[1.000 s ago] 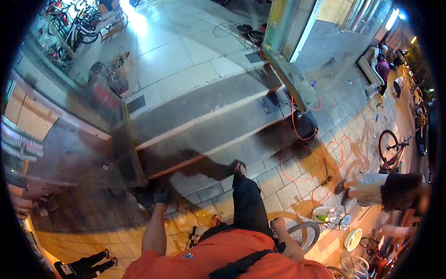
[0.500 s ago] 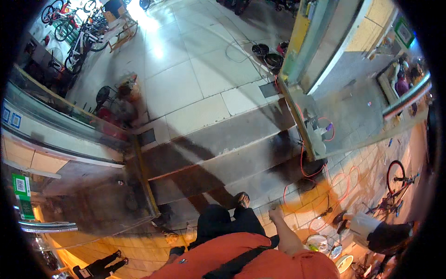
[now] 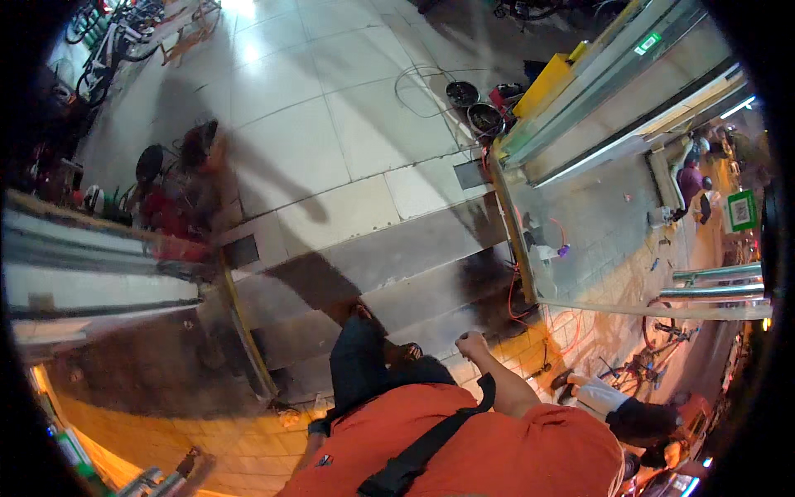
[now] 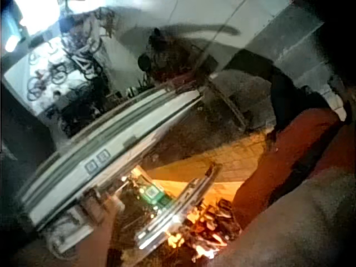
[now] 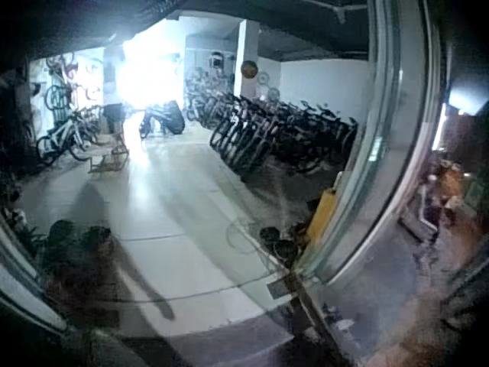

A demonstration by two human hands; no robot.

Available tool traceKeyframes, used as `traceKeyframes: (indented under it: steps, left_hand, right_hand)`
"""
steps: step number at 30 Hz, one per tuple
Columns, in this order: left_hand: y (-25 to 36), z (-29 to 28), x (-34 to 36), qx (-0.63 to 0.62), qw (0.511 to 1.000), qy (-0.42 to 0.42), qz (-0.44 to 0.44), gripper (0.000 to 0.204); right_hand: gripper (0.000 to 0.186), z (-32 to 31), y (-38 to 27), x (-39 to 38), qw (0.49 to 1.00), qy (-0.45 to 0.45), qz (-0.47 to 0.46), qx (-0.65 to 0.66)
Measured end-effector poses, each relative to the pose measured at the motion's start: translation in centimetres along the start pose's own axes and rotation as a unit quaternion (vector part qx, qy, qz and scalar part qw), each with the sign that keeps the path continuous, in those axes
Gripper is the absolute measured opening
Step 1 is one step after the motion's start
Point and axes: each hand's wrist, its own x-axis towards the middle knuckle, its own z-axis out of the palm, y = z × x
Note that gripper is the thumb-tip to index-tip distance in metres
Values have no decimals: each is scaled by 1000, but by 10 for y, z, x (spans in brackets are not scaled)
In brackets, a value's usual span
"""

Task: The person sits on the floor and works on a bicycle wheel, using a tool to adjust the tire and rim. They then stand up, move to another bicycle, and use a wrench to tighten the disc brake rotor bolts on the rear wheel.

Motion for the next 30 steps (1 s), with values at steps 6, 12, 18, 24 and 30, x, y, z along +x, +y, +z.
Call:
traceKeyframes:
  steps: [6,12,18,24,30]
  left_hand:
    - [158,-144,67,-196,978,4,73,24]
    - [465,-204,65,-253,957,75,118,34]
    - [728,-76,-4,162,910,48,379,40]
    - [964,89,-192,386,545,-144,730,26]
    - [1040,172,-293,423,404,-295,756,15]
  right_hand:
    - [29,-70,-69,-40,993,48,74,72]
    - [26,-120,-122,-24,979,55,154,118]
    - [25,-212,-198,70,977,-20,180,-110]
    - [23,-366,-410,147,983,40,49,-175]
    - [27,-449,-573,167,941,66,-229,-238]
